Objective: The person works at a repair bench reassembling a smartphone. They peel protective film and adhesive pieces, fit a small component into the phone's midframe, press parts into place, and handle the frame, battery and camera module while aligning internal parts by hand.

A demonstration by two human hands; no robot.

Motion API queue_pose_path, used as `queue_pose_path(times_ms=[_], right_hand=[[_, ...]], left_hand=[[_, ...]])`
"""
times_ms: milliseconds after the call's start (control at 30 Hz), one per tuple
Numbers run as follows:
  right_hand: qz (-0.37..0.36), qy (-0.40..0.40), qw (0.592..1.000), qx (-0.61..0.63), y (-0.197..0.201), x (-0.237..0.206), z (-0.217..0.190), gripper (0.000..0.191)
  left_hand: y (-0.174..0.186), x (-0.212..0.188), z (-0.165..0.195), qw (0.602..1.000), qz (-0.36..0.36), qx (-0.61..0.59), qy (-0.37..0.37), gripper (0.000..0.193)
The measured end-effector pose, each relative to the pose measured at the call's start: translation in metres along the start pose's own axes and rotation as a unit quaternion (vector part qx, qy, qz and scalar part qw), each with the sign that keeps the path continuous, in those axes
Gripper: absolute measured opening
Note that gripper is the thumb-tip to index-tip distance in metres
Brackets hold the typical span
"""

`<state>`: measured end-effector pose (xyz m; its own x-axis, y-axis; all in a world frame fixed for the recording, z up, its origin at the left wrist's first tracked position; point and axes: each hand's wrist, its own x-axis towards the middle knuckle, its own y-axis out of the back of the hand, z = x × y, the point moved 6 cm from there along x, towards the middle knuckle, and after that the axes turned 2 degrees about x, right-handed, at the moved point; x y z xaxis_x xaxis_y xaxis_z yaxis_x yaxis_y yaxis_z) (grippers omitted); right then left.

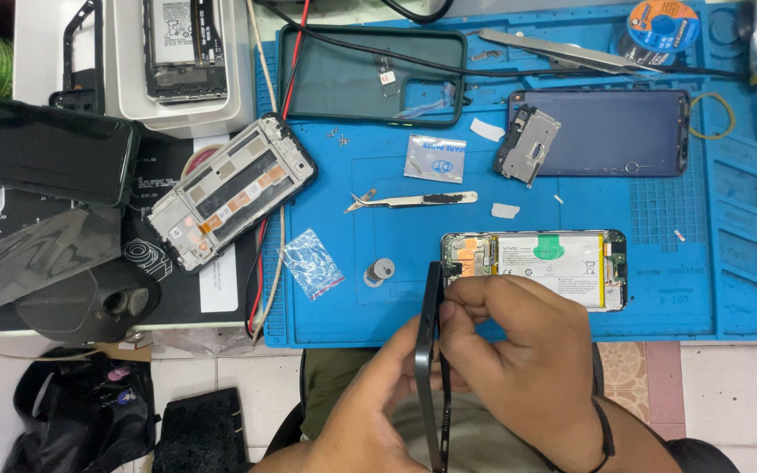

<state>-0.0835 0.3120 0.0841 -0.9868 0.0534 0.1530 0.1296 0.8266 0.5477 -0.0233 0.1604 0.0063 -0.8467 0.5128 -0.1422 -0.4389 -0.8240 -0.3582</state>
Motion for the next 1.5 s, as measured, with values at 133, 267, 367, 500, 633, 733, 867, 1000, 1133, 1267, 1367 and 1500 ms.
queue_pose_path(times_ms=[133, 267, 367, 500, 633, 733, 867, 1000, 1133, 1267, 1367, 1500], right_hand=[[-0.022, -0.025, 0.997, 0.068, -0.001, 0.0, 0.006, 0.011], [-0.041, -0.038, 0.994, 0.097, -0.001, 0.001, 0.011, 0.011], [-0.045, -0.024, 0.993, 0.105, -0.001, -0.001, 0.01, 0.013], [-0.047, -0.024, 0.99, 0.132, -0.001, -0.001, 0.012, 0.014], [-0.059, -0.047, 0.984, 0.164, -0.003, -0.002, 0.015, 0.013], [-0.056, -0.045, 0.985, 0.159, -0.003, -0.001, 0.015, 0.012], [-0.042, -0.044, 0.99, 0.129, -0.001, -0.002, 0.012, 0.011], [-0.014, -0.009, 0.997, 0.073, 0.001, -0.003, 0.005, 0.014], [-0.044, -0.053, 0.992, 0.105, -0.001, -0.002, 0.013, 0.011], [-0.067, -0.039, 0.986, 0.145, -0.002, -0.001, 0.016, 0.018], [-0.097, -0.078, 0.969, 0.213, -0.006, -0.003, 0.021, 0.025], [-0.114, -0.082, 0.967, 0.211, -0.01, -0.006, 0.022, 0.032]], left_hand=[[0.001, -0.002, -0.001, 0.999, -0.023, 0.024, -0.003, 0.128], [0.003, -0.002, 0.0, 0.999, -0.033, 0.019, 0.01, 0.127], [0.002, -0.002, 0.003, 0.999, -0.021, -0.029, 0.04, 0.124], [-0.002, 0.0, 0.012, 0.997, -0.04, -0.047, 0.046, 0.123], [-0.003, 0.002, 0.016, 0.996, -0.044, -0.053, 0.061, 0.123], [-0.003, 0.002, 0.016, 0.995, -0.043, -0.056, 0.068, 0.124], [-0.002, 0.001, 0.011, 0.995, -0.047, -0.055, 0.069, 0.124], [-0.001, -0.001, 0.006, 0.997, -0.036, -0.049, 0.055, 0.125], [0.002, -0.002, 0.006, 0.999, -0.027, -0.032, 0.033, 0.124], [0.003, 0.0, 0.008, 0.996, -0.047, -0.055, 0.042, 0.123], [0.002, 0.002, 0.008, 0.995, -0.029, -0.084, 0.044, 0.124], [0.004, 0.003, 0.013, 0.996, -0.011, -0.08, 0.039, 0.122]])
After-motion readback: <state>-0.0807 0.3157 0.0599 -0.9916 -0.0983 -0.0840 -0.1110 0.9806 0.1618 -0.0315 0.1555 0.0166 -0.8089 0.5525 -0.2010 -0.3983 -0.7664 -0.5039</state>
